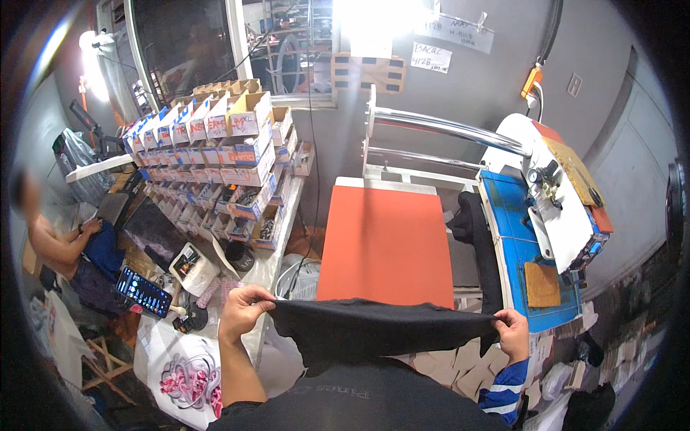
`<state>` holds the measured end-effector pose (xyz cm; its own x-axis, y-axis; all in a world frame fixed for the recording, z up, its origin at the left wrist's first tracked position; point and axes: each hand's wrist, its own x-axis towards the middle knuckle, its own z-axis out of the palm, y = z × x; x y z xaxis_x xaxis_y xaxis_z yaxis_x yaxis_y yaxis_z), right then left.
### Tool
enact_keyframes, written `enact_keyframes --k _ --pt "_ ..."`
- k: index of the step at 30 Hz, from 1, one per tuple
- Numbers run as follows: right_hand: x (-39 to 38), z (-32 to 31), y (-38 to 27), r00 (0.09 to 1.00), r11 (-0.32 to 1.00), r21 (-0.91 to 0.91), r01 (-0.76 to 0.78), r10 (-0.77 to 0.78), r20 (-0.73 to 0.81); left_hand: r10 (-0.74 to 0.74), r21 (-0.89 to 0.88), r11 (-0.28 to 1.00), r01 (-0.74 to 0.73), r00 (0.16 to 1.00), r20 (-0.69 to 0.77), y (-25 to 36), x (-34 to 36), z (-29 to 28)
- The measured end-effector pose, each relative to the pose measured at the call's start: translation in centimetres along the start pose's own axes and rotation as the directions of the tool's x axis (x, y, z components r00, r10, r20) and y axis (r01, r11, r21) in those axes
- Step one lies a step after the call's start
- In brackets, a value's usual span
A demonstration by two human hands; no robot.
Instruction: The person places a black t-shirt on a heat press, aligns a transfer sheet with a medical technology design, and operates the press to apply the print. They then remove the t-shirt, inspect the result, and repeat the process with another shirt.
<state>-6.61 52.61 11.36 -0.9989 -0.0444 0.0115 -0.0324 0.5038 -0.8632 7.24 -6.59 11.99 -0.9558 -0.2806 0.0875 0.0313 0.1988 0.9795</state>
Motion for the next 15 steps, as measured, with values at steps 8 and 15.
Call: enact_keyframes --k 8,15 --pt "0.4 0.1 0.1 1.000 1.000 0.028 0.012 -0.012 -0.024 0.026 -0.027 0.999 -0.027 0.999 -0.019 0.2 0.5 0.2" --pt "-0.3 0.2 -0.7 0.999 1.000 0.012 0.014 -0.014 -0.039 0.005 -0.026 1.000 -0.006 1.000 -0.016 -0.1 0.4 0.1"
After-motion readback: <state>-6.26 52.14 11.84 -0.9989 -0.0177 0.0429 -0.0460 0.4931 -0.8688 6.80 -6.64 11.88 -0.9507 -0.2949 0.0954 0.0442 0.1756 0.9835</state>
